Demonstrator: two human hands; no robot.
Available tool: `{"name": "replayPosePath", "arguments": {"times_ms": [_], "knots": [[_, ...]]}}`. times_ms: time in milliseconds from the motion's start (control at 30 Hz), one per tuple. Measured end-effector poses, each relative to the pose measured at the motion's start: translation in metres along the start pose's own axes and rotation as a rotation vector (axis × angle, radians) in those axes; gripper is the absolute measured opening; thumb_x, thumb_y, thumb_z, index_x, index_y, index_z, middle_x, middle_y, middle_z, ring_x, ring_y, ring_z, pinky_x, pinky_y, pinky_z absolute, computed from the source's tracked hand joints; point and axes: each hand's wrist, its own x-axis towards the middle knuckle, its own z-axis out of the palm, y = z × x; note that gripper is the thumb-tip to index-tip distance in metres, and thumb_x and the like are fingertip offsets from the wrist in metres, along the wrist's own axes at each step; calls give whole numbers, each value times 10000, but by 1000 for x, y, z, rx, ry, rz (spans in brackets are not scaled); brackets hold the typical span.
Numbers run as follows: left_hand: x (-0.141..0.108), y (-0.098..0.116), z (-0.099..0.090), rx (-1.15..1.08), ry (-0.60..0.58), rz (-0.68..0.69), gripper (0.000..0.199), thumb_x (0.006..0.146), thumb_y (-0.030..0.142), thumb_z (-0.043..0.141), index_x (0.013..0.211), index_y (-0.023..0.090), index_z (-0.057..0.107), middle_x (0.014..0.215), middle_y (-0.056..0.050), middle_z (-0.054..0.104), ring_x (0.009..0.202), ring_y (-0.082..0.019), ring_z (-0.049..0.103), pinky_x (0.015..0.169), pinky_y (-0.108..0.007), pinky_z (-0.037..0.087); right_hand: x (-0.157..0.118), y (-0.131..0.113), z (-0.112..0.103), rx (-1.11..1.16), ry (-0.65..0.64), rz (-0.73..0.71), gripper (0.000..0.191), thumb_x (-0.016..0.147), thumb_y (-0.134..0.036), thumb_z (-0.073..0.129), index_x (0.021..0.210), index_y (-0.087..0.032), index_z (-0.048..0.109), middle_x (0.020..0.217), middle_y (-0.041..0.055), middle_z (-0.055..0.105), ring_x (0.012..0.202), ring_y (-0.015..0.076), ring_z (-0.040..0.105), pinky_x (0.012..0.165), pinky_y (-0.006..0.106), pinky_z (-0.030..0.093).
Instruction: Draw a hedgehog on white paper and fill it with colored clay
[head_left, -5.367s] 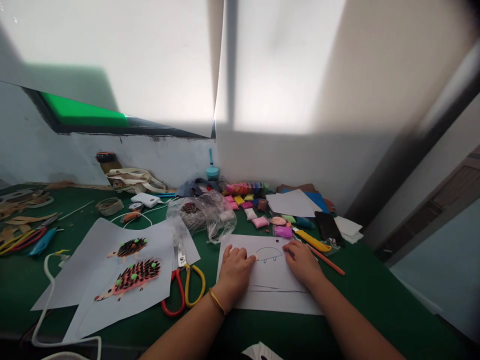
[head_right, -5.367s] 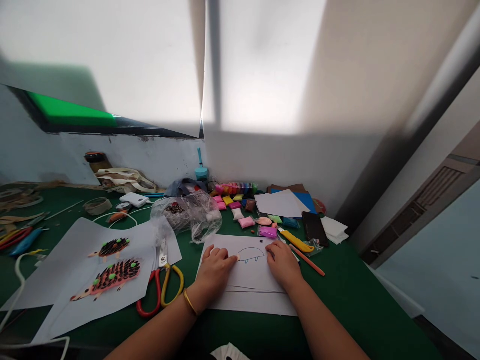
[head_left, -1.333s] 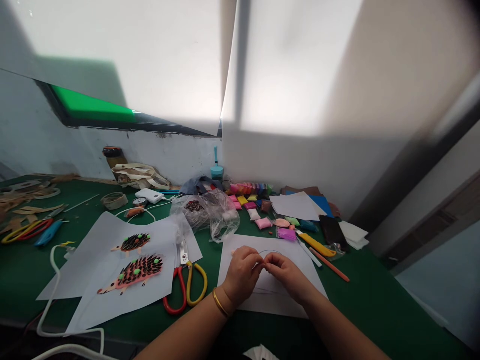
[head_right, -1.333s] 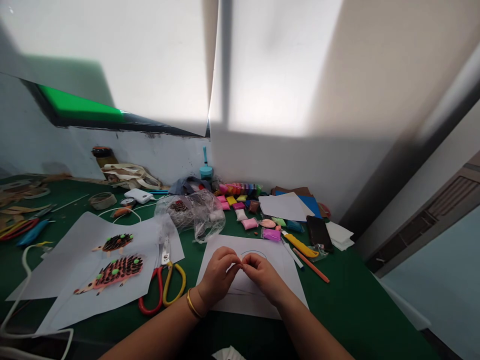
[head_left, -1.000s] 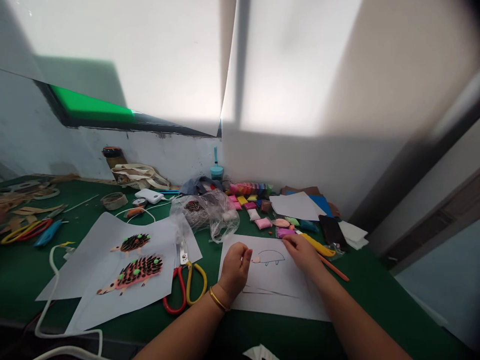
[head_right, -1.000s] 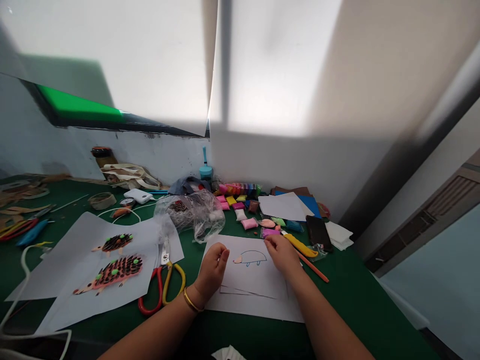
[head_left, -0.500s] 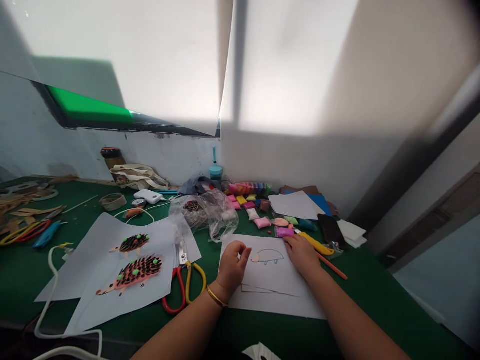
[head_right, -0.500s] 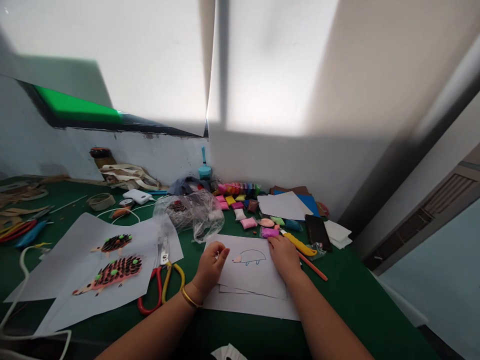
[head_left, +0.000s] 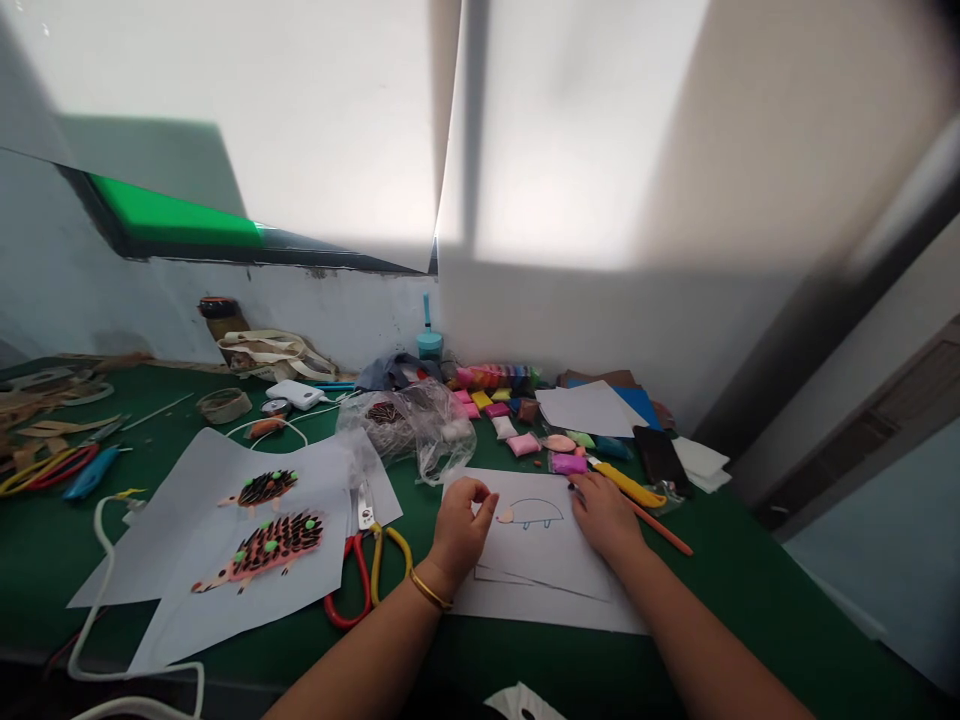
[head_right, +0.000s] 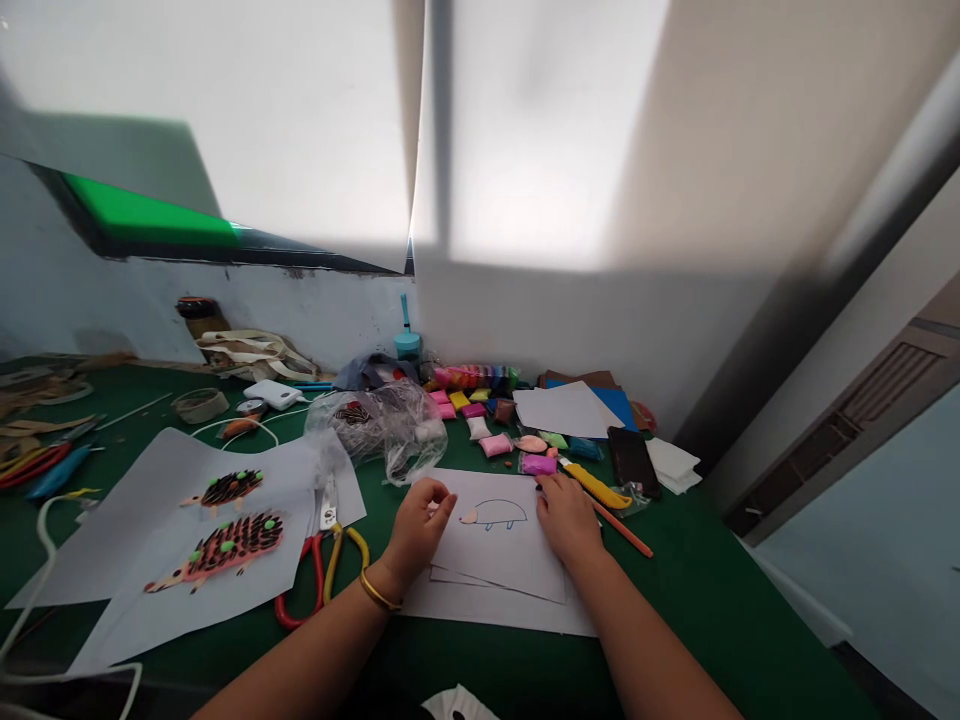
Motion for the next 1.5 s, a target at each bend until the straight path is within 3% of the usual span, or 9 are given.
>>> {"name": "replayPosePath", "arguments": {"times_ms": [100, 267, 467, 667, 833, 967, 1200, 1500], "knots": [[1, -1, 0, -5, -39, 19, 161, 913, 293, 483, 824, 197, 578, 842, -25, 606, 820, -179, 545, 762, -301, 417, -1, 0, -2, 11, 15, 2, 353, 857, -204, 482, 1165, -177, 651, 1177, 99, 628, 1108, 257, 524, 957, 353, 390], [1, 1, 0, 89, -64, -6, 300, 959, 318, 390, 726, 197, 536, 748, -18, 570, 741, -174, 519, 691, -298, 400, -5, -2, -4, 49, 42, -21, 325, 865, -219, 468, 1117, -189, 670, 1139, 92, 637, 1091, 250, 530, 964, 363, 392], [0, 7, 0, 157, -112, 25, 58, 844, 210, 570, 790, 195, 585, 832, -20, 616, 825, -183, 552, 753, -307, 403, -9, -1, -3, 73, 72, -30, 305, 862, -215, 479, 1092, -191, 679, 1119, 87, 641, 1070, 244, 542, 958, 361, 398], [1, 12, 0, 271, -193, 61, 187, 915, 246, 513, 782, 201, 637, 835, -24, 650, 846, -187, 572, 769, -330, 375, -8, -2, 0, 89, 73, -34, 282, 866, -209, 484, 1059, -197, 688, 1096, 80, 651, 1046, 234, 555, 950, 354, 401], [7, 18, 7, 374, -238, 48, 62, 849, 220, 611, 841, 225, 672, 908, -11, 657, 912, -200, 567, 791, -352, 350, -8, -2, 0, 85, 68, -38, 282, 858, -204, 487, 1056, -196, 689, 1081, 77, 654, 1031, 227, 562, 940, 343, 401], [10, 23, 13, 447, -298, 74, 131, 873, 213, 573, 856, 246, 698, 936, -17, 651, 921, -209, 561, 805, -372, 342, -8, -2, 1, 85, 62, -38, 275, 855, -201, 488, 1042, -199, 690, 1070, 71, 654, 1016, 222, 563, 930, 339, 402], [5, 18, 11, 460, -270, 62, 61, 838, 227, 634, 838, 233, 695, 933, -28, 638, 938, -214, 547, 830, -387, 333, -8, -2, 0, 99, 57, -37, 254, 861, -204, 492, 1017, -204, 692, 1052, 65, 656, 1007, 210, 566, 925, 320, 403], [5, 18, 13, 437, -313, 91, 159, 874, 224, 578, 872, 253, 735, 931, -42, 640, 921, -213, 536, 832, -398, 331, -8, -2, 0, 88, 31, -38, 226, 861, -214, 502, 978, -214, 695, 1024, 53, 652, 996, 206, 568, 907, 320, 400]]}}
